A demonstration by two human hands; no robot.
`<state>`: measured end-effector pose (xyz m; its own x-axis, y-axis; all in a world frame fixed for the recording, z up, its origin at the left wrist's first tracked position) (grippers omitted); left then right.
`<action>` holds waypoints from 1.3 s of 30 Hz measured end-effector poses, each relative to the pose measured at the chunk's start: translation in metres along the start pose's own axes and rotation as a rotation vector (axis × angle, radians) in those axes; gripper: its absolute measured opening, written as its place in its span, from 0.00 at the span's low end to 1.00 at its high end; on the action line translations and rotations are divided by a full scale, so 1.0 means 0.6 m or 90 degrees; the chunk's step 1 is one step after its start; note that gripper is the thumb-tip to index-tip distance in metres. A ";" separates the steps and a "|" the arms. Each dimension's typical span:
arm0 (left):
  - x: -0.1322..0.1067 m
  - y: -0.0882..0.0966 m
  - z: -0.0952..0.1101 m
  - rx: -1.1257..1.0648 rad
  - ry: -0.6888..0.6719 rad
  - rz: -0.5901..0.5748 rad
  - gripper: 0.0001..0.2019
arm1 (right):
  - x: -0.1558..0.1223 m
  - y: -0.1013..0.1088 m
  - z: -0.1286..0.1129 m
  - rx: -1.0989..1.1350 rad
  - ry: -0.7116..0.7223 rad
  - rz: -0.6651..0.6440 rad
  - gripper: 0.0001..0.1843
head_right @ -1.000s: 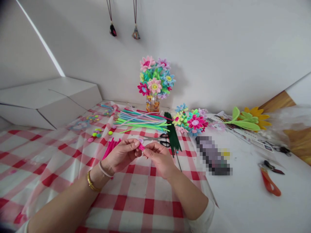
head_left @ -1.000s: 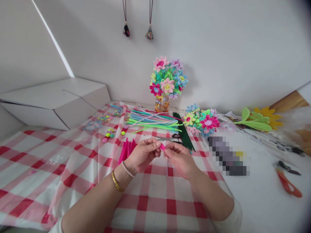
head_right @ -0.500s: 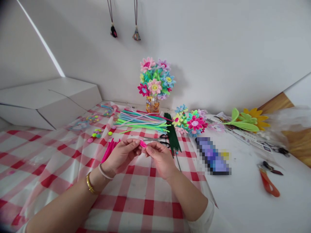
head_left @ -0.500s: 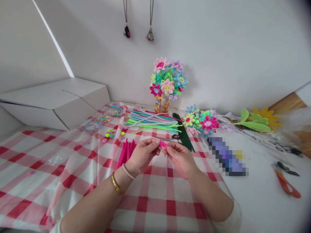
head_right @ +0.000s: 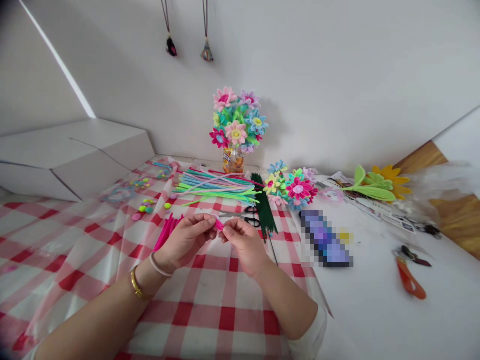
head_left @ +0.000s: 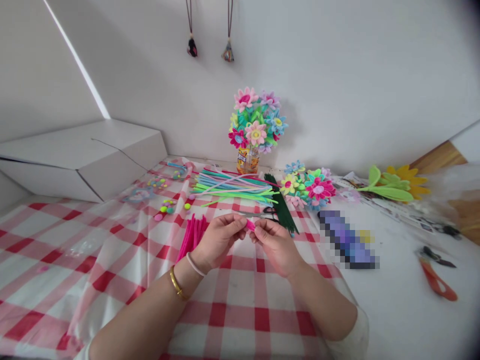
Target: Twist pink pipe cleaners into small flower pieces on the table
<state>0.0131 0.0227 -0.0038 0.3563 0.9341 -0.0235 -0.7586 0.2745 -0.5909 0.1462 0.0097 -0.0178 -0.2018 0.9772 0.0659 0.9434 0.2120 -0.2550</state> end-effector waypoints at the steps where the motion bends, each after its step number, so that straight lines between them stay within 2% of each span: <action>1: -0.001 -0.001 0.000 -0.004 0.006 -0.011 0.06 | -0.001 -0.001 -0.001 -0.003 0.011 -0.006 0.04; 6: 0.000 -0.004 -0.001 -0.010 0.001 -0.077 0.08 | -0.005 -0.007 -0.010 -0.044 0.037 -0.036 0.05; 10: 0.003 0.002 -0.004 0.013 -0.026 -0.054 0.08 | -0.007 -0.009 -0.012 -0.074 0.022 -0.020 0.06; 15: 0.004 0.003 -0.009 0.062 -0.030 -0.040 0.06 | -0.006 -0.004 -0.010 -0.028 0.023 0.042 0.06; 21: 0.000 0.000 -0.003 0.091 -0.060 -0.043 0.05 | -0.008 -0.005 -0.016 -0.021 0.025 0.015 0.05; 31: -0.008 -0.006 0.009 0.158 -0.068 -0.002 0.04 | -0.010 -0.007 -0.019 -0.058 0.044 0.044 0.05; 39: -0.006 -0.005 -0.003 0.094 -0.055 -0.046 0.03 | -0.015 -0.013 -0.021 -0.128 0.041 -0.006 0.07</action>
<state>0.0147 0.0180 -0.0034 0.3695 0.9251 0.0872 -0.8072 0.3661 -0.4631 0.1443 -0.0009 -0.0041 -0.2005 0.9710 0.1300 0.9762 0.2091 -0.0569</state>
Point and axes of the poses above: each hand's wrist, its own x-axis towards the middle knuckle, its own y-axis out of the back of the hand, z = x × y, the point moved 3 cm from there along x, towards the middle knuckle, and after that the axes turned 5 degrees about -x, right-handed, at the moved point
